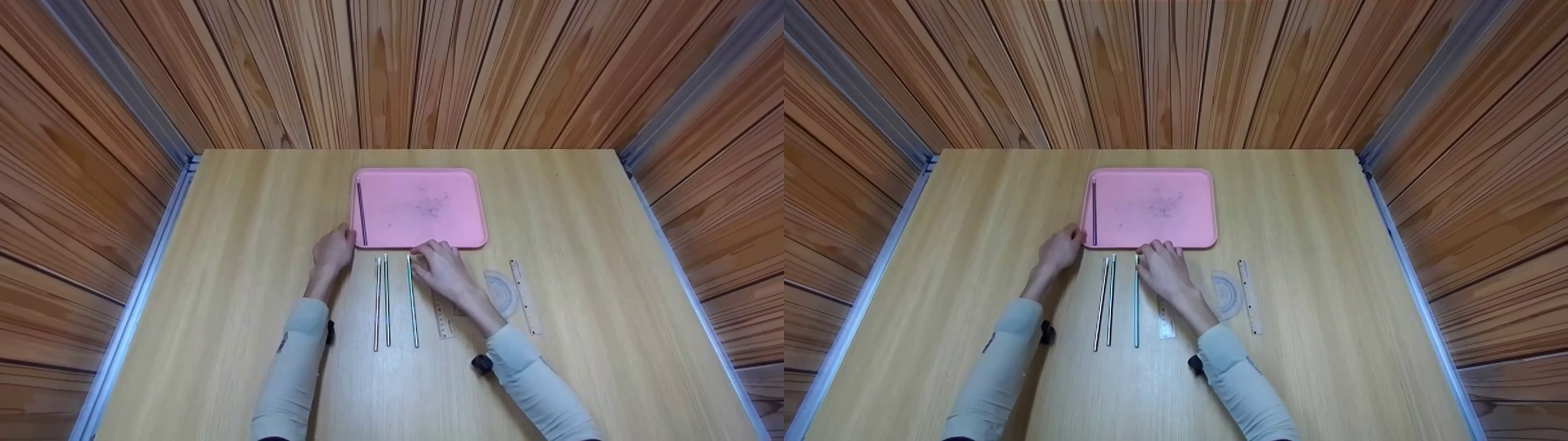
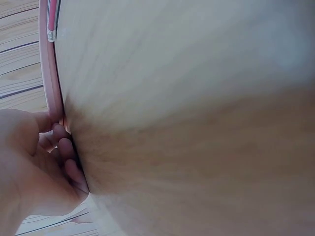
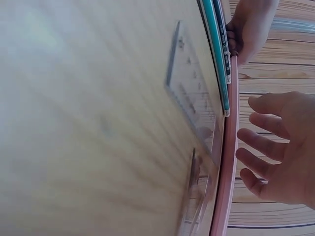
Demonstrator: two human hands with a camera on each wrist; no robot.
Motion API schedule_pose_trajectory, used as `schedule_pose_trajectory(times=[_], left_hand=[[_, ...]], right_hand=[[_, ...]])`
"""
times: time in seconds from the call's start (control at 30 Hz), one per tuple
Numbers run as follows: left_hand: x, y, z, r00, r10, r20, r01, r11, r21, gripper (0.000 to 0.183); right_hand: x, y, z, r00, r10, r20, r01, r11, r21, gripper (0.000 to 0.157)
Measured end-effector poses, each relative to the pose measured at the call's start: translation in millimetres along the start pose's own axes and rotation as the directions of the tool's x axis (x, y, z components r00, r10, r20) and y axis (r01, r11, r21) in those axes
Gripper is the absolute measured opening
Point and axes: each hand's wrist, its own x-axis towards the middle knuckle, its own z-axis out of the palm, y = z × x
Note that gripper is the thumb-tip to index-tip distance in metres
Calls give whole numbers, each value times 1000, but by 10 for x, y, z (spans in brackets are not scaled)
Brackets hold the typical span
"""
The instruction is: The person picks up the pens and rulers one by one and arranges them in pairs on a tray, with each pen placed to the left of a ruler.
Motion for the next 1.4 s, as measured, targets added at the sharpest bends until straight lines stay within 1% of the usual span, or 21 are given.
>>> schedule_pose_trajectory(times=[0.17, 0.43, 0.6, 0.73, 0.87, 1.0, 1.17, 1.4], left_hand=[[14, 18, -11, 1000, -15, 17, 15, 1000, -5, 29], [25, 8, -27, 1000, -5, 4, 4, 1000, 18, 29], [27, 7, -25, 1000, -13, 11, 13, 1000, 12, 30], [17, 8, -30, 1000, 3, 2, -3, 1000, 13, 31], [7, 6, -28, 1000, 18, -7, -18, 1000, 14, 32], [3, -1, -18, 1000, 9, -2, -9, 1000, 11, 31], [12, -15, -2, 1000, 11, -12, -10, 1000, 13, 30], [33, -24, 5, 1000, -1, -4, 1, 1000, -3, 29]], right_hand=[[-107, 70, -61, 999, -10, 32, 10, 1000, 8, 34], [-264, 175, -145, 996, 1, 89, 3, 999, -45, 42], [-327, 214, -167, 991, -3, 131, 11, 998, -62, 52], [-356, 221, -189, 987, -9, 160, 20, 997, -68, 59], [-382, 223, -209, 982, -6, 188, 16, 999, -52, 64], [-416, 235, -206, 976, 8, 217, 3, 999, -50, 67], [-430, 246, -195, 976, 6, 218, 15, 996, -92, 70], [-413, 233, -200, 968, 32, 248, -13, 997, -76, 71]])
